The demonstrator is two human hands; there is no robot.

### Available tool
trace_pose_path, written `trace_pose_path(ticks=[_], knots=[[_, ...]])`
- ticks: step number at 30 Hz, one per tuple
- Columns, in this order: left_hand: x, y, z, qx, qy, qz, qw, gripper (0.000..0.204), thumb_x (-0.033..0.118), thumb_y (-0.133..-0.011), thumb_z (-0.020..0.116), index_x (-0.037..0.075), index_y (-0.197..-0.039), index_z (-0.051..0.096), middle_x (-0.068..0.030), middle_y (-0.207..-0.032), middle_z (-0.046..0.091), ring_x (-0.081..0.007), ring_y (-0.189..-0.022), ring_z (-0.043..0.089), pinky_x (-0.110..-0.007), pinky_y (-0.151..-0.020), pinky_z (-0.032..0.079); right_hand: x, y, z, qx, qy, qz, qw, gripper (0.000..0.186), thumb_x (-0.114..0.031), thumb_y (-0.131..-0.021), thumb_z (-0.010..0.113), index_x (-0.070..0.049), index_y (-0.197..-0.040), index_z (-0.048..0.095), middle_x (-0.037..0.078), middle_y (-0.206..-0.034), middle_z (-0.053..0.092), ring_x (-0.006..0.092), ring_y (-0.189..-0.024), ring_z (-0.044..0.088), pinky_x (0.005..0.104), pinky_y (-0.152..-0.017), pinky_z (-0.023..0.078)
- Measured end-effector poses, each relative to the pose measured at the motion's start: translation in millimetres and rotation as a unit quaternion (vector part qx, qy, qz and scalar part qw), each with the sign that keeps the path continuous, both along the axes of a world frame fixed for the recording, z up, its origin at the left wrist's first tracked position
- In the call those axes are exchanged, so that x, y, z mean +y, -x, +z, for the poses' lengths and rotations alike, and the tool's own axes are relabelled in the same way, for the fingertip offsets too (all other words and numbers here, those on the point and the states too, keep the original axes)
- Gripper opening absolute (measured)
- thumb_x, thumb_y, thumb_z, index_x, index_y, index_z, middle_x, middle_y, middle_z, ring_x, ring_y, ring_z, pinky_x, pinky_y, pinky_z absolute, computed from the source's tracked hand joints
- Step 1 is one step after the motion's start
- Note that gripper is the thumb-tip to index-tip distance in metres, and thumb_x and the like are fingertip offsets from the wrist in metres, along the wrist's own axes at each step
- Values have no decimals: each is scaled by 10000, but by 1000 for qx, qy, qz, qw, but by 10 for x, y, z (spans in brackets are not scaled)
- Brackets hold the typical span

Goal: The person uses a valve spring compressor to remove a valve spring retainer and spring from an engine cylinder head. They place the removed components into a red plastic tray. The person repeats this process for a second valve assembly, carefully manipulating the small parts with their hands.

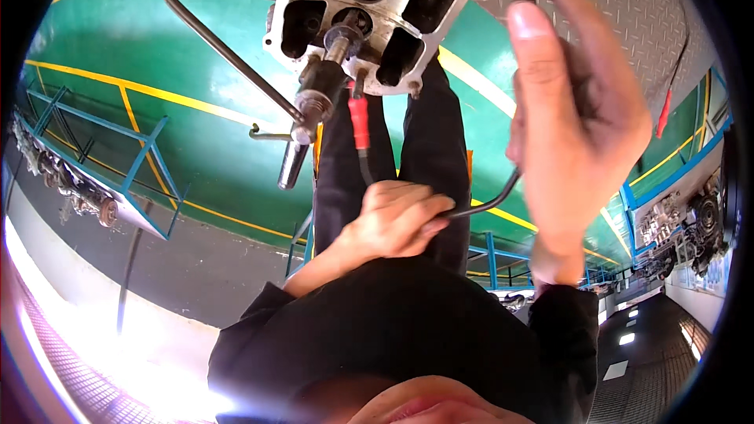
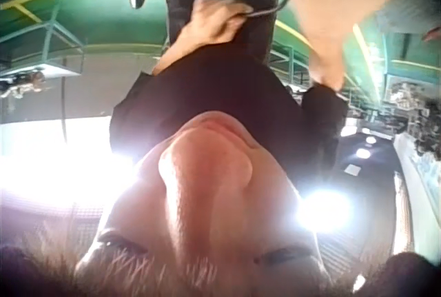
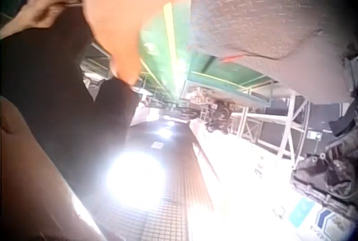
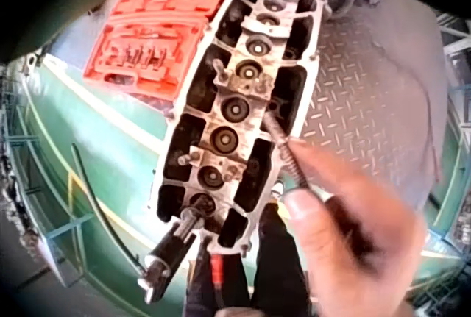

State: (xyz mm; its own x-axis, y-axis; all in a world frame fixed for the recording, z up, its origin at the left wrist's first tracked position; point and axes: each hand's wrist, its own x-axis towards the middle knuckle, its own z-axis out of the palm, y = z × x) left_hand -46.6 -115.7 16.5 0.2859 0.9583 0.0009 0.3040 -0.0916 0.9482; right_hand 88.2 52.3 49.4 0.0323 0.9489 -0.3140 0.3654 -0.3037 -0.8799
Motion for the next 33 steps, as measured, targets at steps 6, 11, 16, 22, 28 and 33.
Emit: trace_pose_path(ticks=[6,11,16,22,28,33], knots=[[-157,543,728,114,0,-64,991,391,263,-795,785,-49,-992,657,-34,-601,455,-186,-455,445,-317,-423,351,-379,234,102,-20,29,65,997,257,-59,-918,661,16,-1161,701,29,-717,686,28,-531,491,228,-466,375],[-370,556,677,199,-17,37,979,289,217,-792,766,-27,-887,643,-53,-602,436,-211,-461,433,-327,-434,332,-426,415,-83,-106,51,145,982,247,-54,-851,676,-26,-1092,722,127,-598,619,266,-443,541,339,-443,402],[-431,574,630,238,-1,96,966,157,119,-810,652,-20,-762,597,-98,-622,531,-248,-516,529,-331,-534,426,-340,530,-166,-163,42,167,971,247,-90,-849,672,-38,-1084,723,106,-529,560,274,-425,534,383,-436,394],[-393,623,586,234,4,104,967,135,94,-819,594,-14,-740,575,-107,-614,550,-258,-536,563,-341,-571,465,-306,588,-178,-193,57,176,964,276,-96,-848,675,-38,-1115,712,97,-523,561,268,-415,531,379,-419,389],[-354,693,452,121,-26,65,990,401,356,-836,730,-8,-782,570,-64,-578,431,-238,-469,448,-350,-468,363,-384,416,10,-85,16,66,994,272,-54,-910,645,22,-1171,652,106,-689,666,153,-469,563,277,-456,422],[-161,509,255,52,42,-53,996,272,207,-692,747,3,-716,568,-78,-603,446,-259,-467,453,-368,-443,346,-345,65,174,233,177,-134,947,545,-271,-996,577,59,-1395,407,71,-594,580,83,-385,447,215,-395,365]])
